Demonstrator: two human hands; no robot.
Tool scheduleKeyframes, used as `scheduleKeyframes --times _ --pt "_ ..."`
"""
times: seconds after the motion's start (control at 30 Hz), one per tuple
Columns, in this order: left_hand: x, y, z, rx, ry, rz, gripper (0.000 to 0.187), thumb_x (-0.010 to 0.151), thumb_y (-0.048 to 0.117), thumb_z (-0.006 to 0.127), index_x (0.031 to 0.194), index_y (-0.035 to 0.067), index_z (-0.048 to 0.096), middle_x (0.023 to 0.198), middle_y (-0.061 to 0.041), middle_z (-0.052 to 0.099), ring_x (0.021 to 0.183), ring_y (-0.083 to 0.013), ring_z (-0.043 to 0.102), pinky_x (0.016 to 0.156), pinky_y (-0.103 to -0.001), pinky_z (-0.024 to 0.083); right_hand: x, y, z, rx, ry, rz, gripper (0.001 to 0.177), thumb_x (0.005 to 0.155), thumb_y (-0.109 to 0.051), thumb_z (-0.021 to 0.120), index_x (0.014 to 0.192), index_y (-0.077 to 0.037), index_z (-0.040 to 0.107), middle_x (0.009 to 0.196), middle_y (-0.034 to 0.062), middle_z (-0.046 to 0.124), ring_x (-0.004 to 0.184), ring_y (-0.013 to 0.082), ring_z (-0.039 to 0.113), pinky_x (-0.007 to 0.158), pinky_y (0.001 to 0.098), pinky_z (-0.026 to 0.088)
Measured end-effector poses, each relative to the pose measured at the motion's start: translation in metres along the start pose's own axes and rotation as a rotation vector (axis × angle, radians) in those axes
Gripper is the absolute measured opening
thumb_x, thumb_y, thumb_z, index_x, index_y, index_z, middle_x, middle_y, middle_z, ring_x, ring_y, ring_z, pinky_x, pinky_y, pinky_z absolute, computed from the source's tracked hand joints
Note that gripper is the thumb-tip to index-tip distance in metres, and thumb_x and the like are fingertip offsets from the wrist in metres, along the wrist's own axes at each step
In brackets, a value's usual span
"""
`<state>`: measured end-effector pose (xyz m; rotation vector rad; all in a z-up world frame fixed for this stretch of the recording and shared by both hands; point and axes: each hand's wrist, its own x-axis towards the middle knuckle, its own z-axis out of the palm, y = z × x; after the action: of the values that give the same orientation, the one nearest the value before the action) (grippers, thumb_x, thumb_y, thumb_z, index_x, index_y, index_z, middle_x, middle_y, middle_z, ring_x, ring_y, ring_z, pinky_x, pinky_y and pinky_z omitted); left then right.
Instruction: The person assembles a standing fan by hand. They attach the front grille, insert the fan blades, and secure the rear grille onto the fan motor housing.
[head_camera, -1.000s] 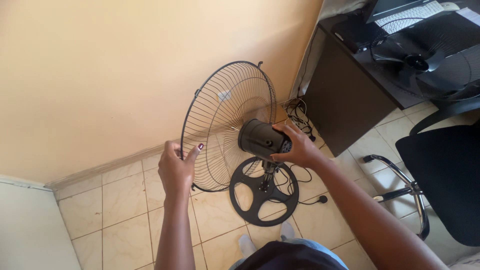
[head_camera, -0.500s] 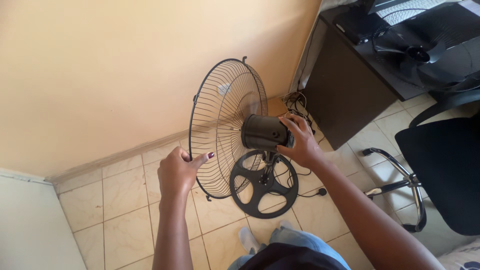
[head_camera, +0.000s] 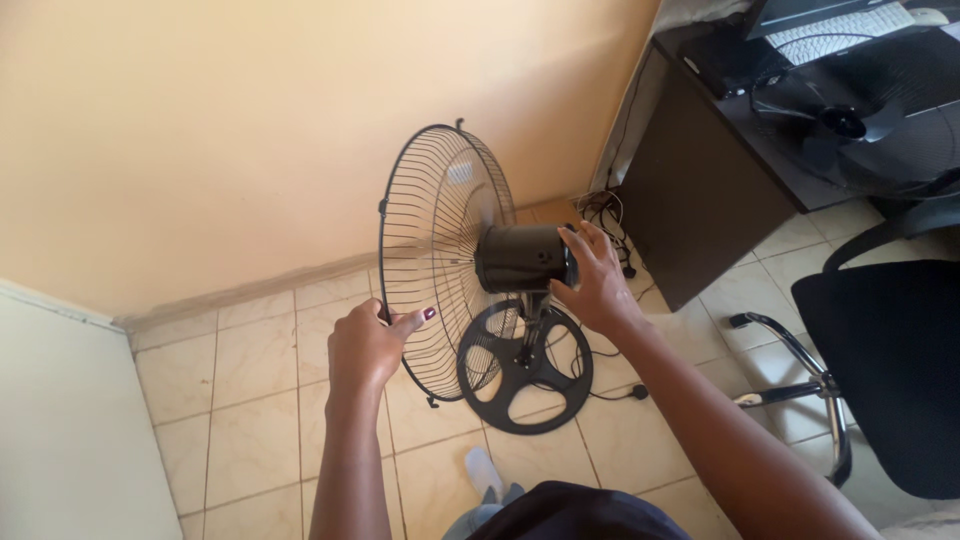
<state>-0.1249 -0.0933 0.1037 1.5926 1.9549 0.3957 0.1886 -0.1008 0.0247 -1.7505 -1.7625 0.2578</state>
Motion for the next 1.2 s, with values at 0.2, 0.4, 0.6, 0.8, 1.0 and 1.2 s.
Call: scheduleKeyframes --times 0.2,0.4,0.6,0.8,1.0,1.2 --pt "-0.032 -0.008 0.025 -0.015 0.081 0.043 0.049 0.077 0.055 0.082 0.088 0.008 0.073 0.076 -0.015 0.075 0.076 -0.0309 0.075 0.076 -0.043 0.057 -0.030 -0.001 -0.010 0.128 -0.067 0.100 0.075 0.080 -0.009 0.076 0.148 -0.007 0.043 0.155 0.0267 0.030 0.107 0.0317 0.072 0.109 0.0476 0.047" --pt "-0.062 -0.006 0.050 -0.040 0.117 0.077 0.049 0.080 0.052 0.081 0.093 0.006 0.072 0.079 -0.015 0.075 0.077 -0.0310 0.075 0.075 -0.042 0.058 -0.058 0.006 -0.003 0.233 0.050 -0.056 0.059 0.085 -0.005 0.074 0.139 -0.002 0.050 0.150 0.0243 0.041 0.102 0.0231 0.074 0.096 0.0413 0.059" --pt "-0.089 0.009 0.066 -0.114 0.016 0.026 0.045 0.084 0.049 0.077 0.092 0.005 0.071 0.073 -0.015 0.077 0.072 -0.0276 0.076 0.075 -0.040 0.058 -0.081 -0.015 -0.001 0.296 -0.206 -0.120 0.045 0.094 -0.019 0.077 0.136 -0.009 0.063 0.139 0.0107 0.062 0.122 0.0255 0.073 0.106 0.0352 0.063" --pt "-0.098 0.009 0.079 -0.387 -0.176 0.010 0.032 0.097 0.031 0.062 0.103 0.000 0.066 0.076 -0.012 0.077 0.067 -0.0224 0.077 0.063 -0.037 0.061 -0.105 -0.063 -0.027 0.352 -0.467 -0.266 0.107 0.076 -0.040 0.088 0.159 -0.009 0.029 0.159 0.0190 0.033 0.146 0.0379 0.039 0.114 0.0502 0.043" --pt "-0.089 0.009 0.082 -0.545 -0.421 0.053 0.035 0.102 0.027 0.054 0.104 -0.005 0.066 0.082 -0.016 0.077 0.067 -0.0249 0.076 0.058 -0.039 0.063 -0.121 -0.095 -0.022 0.163 -0.347 -0.105 0.131 0.058 -0.049 0.095 0.157 -0.011 0.019 0.158 0.0199 0.028 0.143 0.0401 0.036 0.111 0.0499 0.042" --pt "-0.094 0.018 0.068 -0.101 -0.378 0.204 0.048 0.100 0.040 0.051 0.102 -0.002 0.073 0.096 -0.021 0.079 0.092 -0.0336 0.075 0.086 -0.044 0.056 -0.124 -0.118 -0.019 0.067 -0.251 -0.011 0.123 0.062 -0.033 0.094 0.155 -0.004 0.020 0.154 0.0217 0.033 0.142 0.0406 0.038 0.113 0.0471 0.042"
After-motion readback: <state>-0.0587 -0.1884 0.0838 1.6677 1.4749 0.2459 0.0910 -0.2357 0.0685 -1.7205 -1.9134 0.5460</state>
